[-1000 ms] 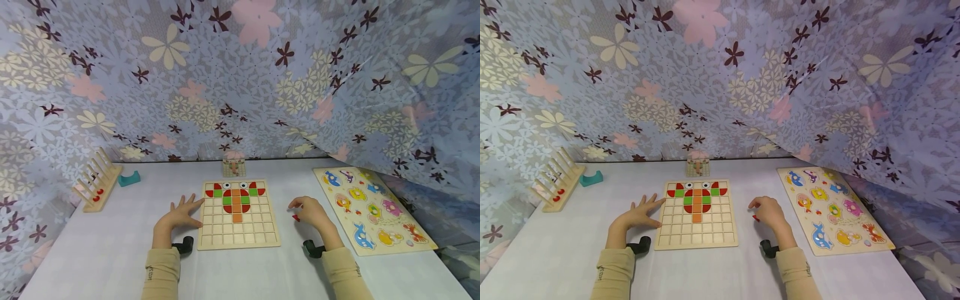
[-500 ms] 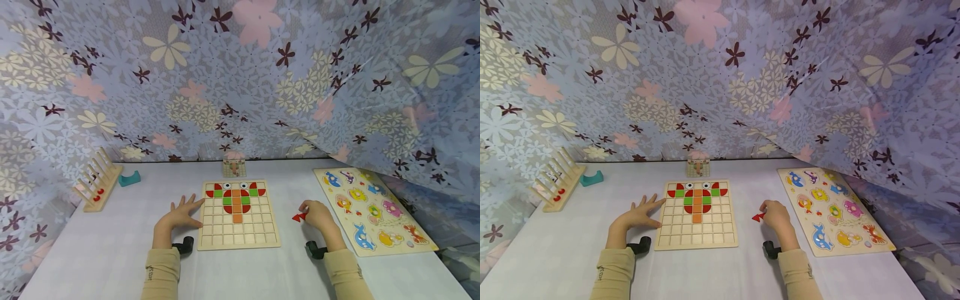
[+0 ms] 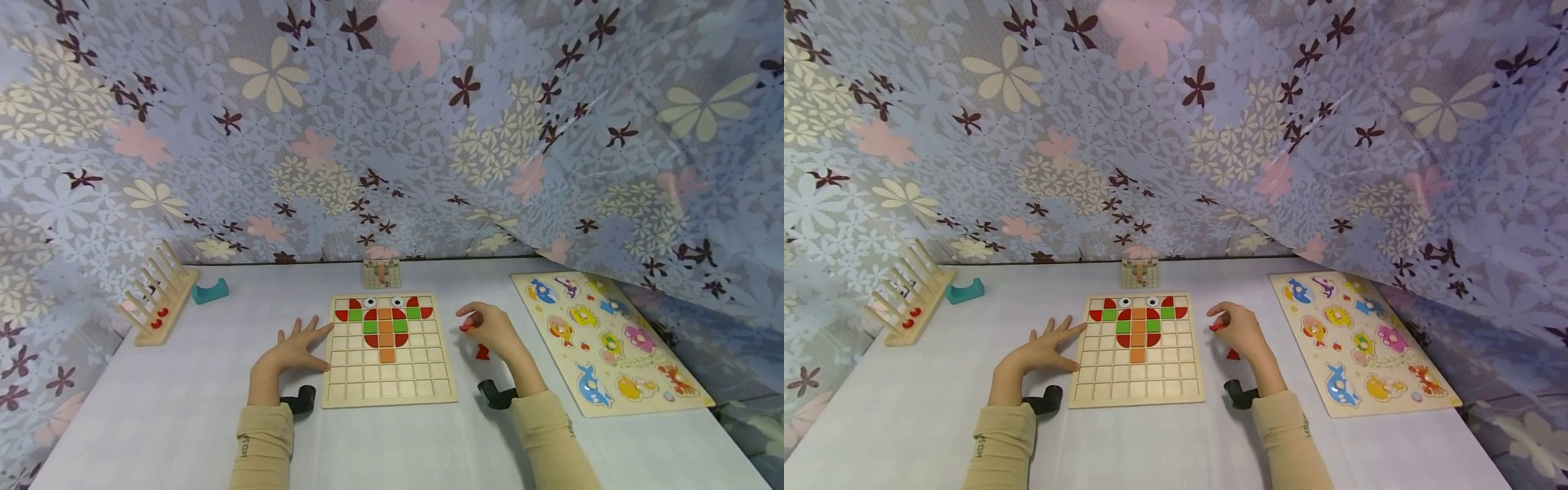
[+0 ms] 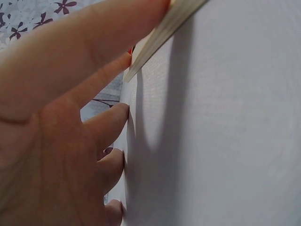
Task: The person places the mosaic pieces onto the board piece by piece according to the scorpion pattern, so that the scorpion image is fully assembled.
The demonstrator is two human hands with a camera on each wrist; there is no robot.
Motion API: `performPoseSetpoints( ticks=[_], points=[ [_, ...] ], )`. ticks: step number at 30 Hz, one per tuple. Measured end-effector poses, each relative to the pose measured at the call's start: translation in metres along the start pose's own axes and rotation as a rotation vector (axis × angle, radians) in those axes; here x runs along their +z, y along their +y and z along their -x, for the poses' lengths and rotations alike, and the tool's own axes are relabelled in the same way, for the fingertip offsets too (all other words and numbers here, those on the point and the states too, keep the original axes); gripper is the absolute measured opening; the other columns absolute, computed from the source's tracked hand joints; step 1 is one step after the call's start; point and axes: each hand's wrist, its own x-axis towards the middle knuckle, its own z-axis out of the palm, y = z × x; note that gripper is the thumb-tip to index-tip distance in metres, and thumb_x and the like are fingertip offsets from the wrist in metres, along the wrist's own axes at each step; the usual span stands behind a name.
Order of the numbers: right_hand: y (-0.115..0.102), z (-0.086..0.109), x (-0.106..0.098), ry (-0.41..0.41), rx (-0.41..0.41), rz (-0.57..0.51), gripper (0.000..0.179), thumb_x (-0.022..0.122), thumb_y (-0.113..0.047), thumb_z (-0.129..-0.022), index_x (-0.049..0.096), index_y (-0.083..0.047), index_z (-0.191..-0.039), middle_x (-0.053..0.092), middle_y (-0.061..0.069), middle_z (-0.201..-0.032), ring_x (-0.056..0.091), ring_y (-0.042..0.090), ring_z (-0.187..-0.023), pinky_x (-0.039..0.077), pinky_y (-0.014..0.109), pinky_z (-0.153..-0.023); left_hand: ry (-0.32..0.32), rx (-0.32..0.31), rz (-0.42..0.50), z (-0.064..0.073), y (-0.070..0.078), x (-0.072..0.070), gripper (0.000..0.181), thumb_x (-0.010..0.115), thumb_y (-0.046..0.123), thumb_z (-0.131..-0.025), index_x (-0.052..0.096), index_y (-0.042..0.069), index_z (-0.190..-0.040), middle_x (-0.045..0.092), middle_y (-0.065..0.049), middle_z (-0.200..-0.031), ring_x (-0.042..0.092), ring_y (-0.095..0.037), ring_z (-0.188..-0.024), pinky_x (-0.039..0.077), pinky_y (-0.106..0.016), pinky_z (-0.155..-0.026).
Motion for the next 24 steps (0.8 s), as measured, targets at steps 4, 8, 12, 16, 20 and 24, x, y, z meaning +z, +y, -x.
performPoseSetpoints(
  ticks=[4,8,12,16,20,24],
  points=[
    [-0.014,-0.004,0.011,0.002,-0.051,-0.129,0.035,0.067,0.001,-0.079,0.06,-0.001,-0.113,0.063,0.015,-0.097,0.059,0.026,-0.088,0.053,0.034,-0.071,-0.001,0.0,0.004,0.0,0.0,0.0,0.09,0.08,0.024,-0.067,0.033,0.011,-0.144,0.009,-0.022,-0.152,-0.009,-0.047,-0.136,-0.011,-0.067,-0.102],
    [-0.026,-0.005,0.023,-0.029,-0.066,-0.22,0.036,0.07,-0.003,-0.079,0.059,-0.001,-0.112,0.065,0.015,-0.098,0.061,0.024,-0.085,0.053,0.034,-0.073,-0.001,-0.003,0.008,0.0,0.0,0.001,0.09,0.08,0.023,-0.067,0.034,0.011,-0.144,0.009,-0.022,-0.152,-0.009,-0.046,-0.136,-0.012,-0.066,-0.102],
    [-0.037,-0.003,0.038,-0.075,-0.073,-0.213,0.027,0.074,-0.008,-0.076,0.062,-0.003,-0.1,0.065,0.008,-0.088,0.06,0.018,-0.079,0.052,0.034,-0.071,0.005,-0.008,0.006,0.0,0.001,0.001,0.09,0.08,0.023,-0.067,0.034,0.012,-0.143,0.01,-0.021,-0.152,-0.009,-0.046,-0.136,-0.011,-0.066,-0.102],
    [-0.046,-0.001,0.055,-0.149,-0.152,-0.109,0.016,0.076,-0.01,-0.074,0.067,-0.006,-0.087,0.063,0.0,-0.076,0.057,0.013,-0.072,0.049,0.029,-0.067,0.009,-0.012,0.003,0.0,0.002,0.001,0.089,0.08,0.023,-0.067,0.035,0.012,-0.143,0.01,-0.021,-0.152,-0.008,-0.046,-0.137,-0.011,-0.066,-0.102],
    [-0.054,0.003,0.072,-0.243,-0.21,-0.033,0.01,0.076,-0.009,-0.073,0.069,-0.008,-0.08,0.06,-0.003,-0.069,0.054,0.011,-0.065,0.046,0.025,-0.061,0.01,-0.015,0.004,0.0,0.001,0.001,0.089,0.08,0.023,-0.067,0.035,0.012,-0.143,0.01,-0.022,-0.152,-0.008,-0.046,-0.136,-0.011,-0.066,-0.102],
    [-0.06,0.007,0.083,-0.308,-0.207,0.031,0.009,0.076,-0.007,-0.073,0.067,-0.009,-0.074,0.057,-0.003,-0.064,0.05,0.011,-0.06,0.042,0.024,-0.056,0.008,-0.018,0.007,-0.001,0.001,0.001,0.09,0.08,0.023,-0.067,0.035,0.012,-0.143,0.01,-0.022,-0.152,-0.008,-0.046,-0.136,-0.011,-0.066,-0.102]
  ],
)
